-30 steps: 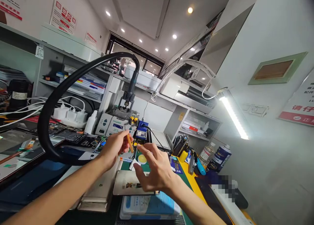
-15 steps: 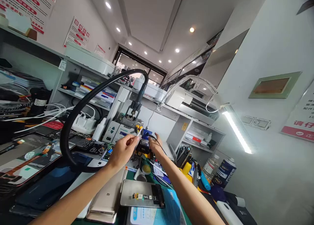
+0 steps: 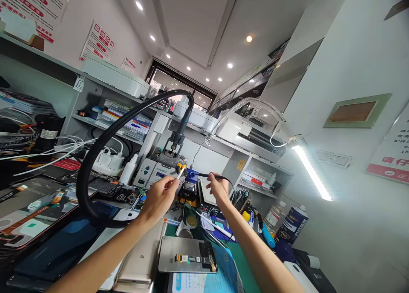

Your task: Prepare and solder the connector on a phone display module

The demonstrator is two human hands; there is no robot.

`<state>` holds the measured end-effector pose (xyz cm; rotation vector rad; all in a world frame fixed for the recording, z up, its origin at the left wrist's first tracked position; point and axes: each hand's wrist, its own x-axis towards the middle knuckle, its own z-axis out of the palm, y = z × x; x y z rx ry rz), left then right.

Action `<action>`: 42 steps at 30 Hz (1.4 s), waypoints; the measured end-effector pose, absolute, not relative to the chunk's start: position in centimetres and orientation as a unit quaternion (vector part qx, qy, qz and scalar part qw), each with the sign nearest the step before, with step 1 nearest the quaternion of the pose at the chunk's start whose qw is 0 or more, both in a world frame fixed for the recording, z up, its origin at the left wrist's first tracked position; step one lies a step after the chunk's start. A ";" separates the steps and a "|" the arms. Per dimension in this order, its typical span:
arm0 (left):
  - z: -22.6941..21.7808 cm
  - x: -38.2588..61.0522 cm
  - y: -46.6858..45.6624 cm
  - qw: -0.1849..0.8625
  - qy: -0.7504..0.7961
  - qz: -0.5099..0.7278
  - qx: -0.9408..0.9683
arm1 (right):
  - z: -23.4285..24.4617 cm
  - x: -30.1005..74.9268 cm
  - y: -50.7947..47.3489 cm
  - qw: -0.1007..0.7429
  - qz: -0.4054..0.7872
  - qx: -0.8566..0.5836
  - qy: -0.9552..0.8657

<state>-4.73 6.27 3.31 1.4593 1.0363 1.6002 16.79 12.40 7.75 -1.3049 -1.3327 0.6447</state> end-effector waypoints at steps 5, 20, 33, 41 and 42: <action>3.2 -4.4 6.2 0.367 0.408 0.595 0.588 | 10.3 21.2 7.4 0.680 0.369 -0.476 -0.418; 2.9 -4.4 6.4 0.455 0.408 0.497 0.616 | 6.3 25.9 1.8 0.605 0.673 -0.367 -0.216; 3.2 -3.3 5.3 0.508 0.434 0.450 0.592 | 5.0 25.6 0.6 0.572 0.692 -0.344 -0.276; 3.3 -2.5 4.2 0.648 0.361 0.442 0.504 | 2.1 26.2 1.3 0.531 0.710 -0.377 -0.268; 3.4 -2.6 4.3 0.669 0.352 0.439 0.485 | 2.0 26.3 1.1 0.530 0.712 -0.373 -0.270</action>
